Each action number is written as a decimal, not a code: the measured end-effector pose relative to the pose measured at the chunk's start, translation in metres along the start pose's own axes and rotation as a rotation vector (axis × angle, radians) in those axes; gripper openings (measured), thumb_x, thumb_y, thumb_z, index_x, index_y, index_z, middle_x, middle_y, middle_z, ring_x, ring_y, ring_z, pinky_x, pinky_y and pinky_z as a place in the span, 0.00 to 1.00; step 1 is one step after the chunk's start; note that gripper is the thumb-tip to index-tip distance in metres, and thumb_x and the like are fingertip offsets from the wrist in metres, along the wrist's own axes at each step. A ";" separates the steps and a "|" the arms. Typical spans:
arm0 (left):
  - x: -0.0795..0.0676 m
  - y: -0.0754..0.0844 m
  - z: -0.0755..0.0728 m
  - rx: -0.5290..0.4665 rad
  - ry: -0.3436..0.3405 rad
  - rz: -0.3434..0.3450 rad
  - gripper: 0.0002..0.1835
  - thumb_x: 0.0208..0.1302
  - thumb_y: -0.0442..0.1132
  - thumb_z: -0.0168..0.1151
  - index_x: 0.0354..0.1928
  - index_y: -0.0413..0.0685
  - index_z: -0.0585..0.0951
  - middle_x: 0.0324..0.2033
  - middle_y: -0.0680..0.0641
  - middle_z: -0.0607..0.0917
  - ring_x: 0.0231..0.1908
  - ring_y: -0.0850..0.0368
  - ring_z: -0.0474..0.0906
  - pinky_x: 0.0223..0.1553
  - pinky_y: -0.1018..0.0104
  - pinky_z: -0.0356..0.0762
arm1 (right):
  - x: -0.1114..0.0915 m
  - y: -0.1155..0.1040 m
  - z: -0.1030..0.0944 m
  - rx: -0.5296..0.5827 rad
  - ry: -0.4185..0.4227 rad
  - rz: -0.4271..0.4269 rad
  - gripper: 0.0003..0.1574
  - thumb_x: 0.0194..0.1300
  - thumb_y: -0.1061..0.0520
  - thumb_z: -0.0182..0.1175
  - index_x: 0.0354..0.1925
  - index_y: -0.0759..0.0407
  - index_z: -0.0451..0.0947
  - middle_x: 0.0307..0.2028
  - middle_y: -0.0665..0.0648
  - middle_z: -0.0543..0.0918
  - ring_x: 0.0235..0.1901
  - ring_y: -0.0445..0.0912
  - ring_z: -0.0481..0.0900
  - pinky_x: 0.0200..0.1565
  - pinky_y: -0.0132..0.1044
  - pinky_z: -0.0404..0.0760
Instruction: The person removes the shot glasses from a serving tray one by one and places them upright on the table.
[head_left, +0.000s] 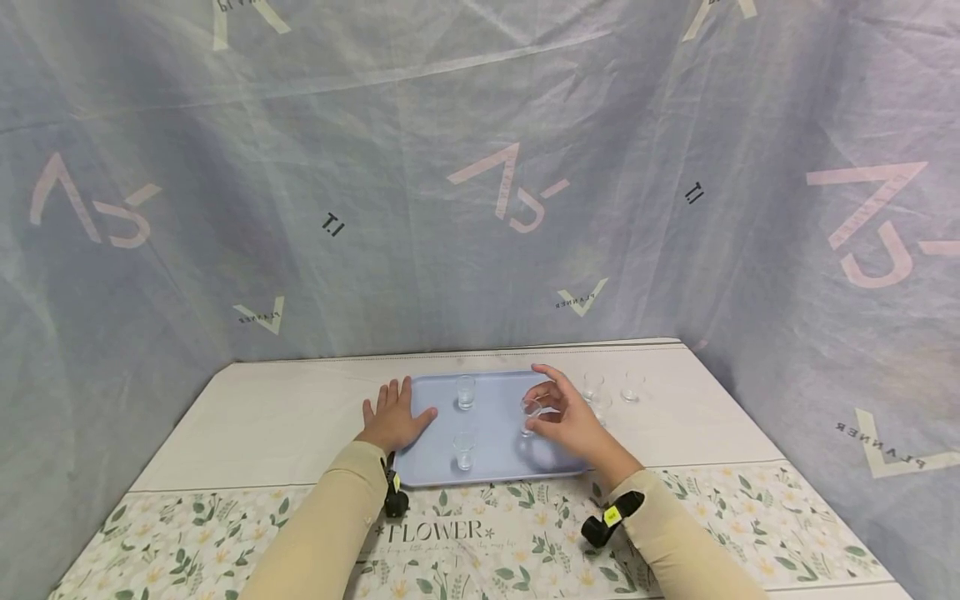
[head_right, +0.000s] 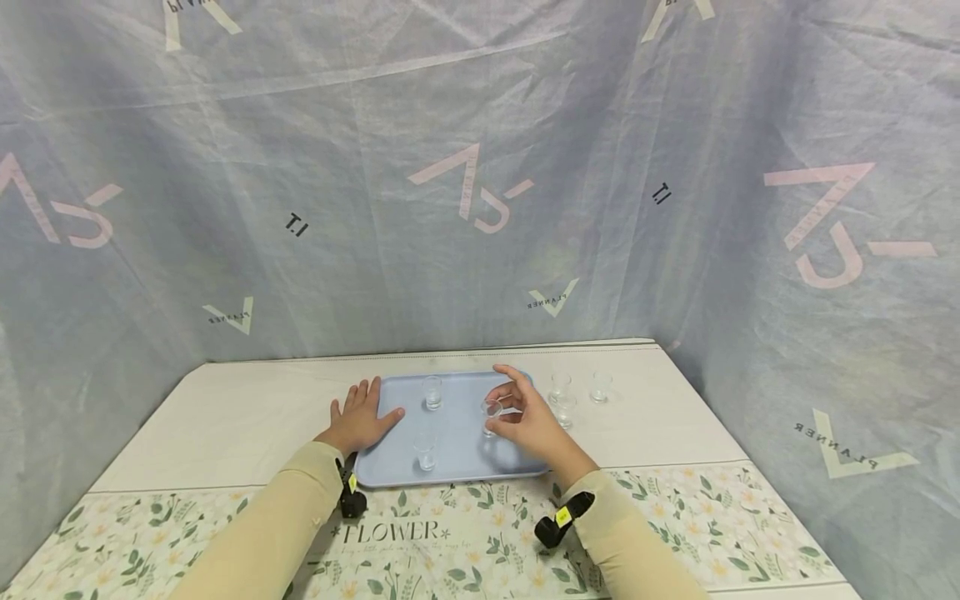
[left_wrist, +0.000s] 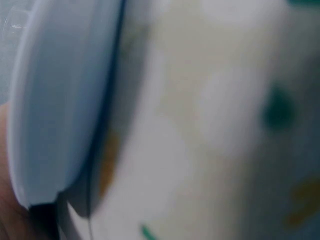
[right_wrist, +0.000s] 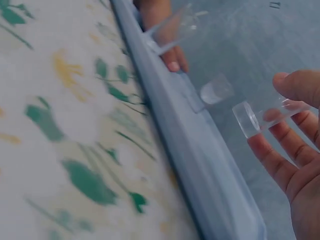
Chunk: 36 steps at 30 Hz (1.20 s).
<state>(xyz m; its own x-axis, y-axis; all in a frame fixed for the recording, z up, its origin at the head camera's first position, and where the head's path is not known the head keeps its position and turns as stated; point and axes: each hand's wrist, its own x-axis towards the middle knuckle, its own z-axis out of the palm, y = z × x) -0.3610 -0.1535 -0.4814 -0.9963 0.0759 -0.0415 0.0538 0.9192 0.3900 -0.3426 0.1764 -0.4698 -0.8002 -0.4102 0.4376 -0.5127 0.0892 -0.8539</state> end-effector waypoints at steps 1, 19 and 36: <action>0.000 0.000 0.000 -0.004 0.000 0.000 0.49 0.75 0.63 0.49 0.80 0.36 0.45 0.77 0.29 0.46 0.77 0.32 0.38 0.71 0.30 0.34 | 0.000 0.000 -0.003 -0.011 0.010 0.002 0.58 0.56 0.75 0.70 0.77 0.54 0.55 0.50 0.71 0.80 0.48 0.65 0.81 0.49 0.53 0.83; 0.004 -0.004 0.006 0.007 -0.001 0.000 0.50 0.74 0.65 0.48 0.80 0.37 0.43 0.78 0.30 0.45 0.78 0.33 0.37 0.72 0.30 0.33 | -0.002 -0.009 -0.057 -0.139 0.206 0.023 0.55 0.60 0.73 0.68 0.77 0.54 0.54 0.51 0.71 0.79 0.47 0.56 0.82 0.46 0.33 0.83; 0.005 -0.004 0.005 0.004 0.005 -0.001 0.49 0.75 0.64 0.48 0.80 0.36 0.44 0.78 0.29 0.46 0.77 0.32 0.38 0.72 0.31 0.33 | -0.019 -0.041 -0.091 -0.321 0.347 0.095 0.52 0.62 0.74 0.65 0.77 0.64 0.51 0.51 0.75 0.78 0.47 0.59 0.81 0.43 0.22 0.79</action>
<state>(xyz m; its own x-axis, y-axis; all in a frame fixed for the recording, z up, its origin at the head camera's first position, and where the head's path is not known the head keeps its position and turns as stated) -0.3655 -0.1546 -0.4874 -0.9966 0.0734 -0.0373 0.0533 0.9209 0.3862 -0.3346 0.2632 -0.4179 -0.8765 -0.0644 0.4772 -0.4592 0.4099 -0.7881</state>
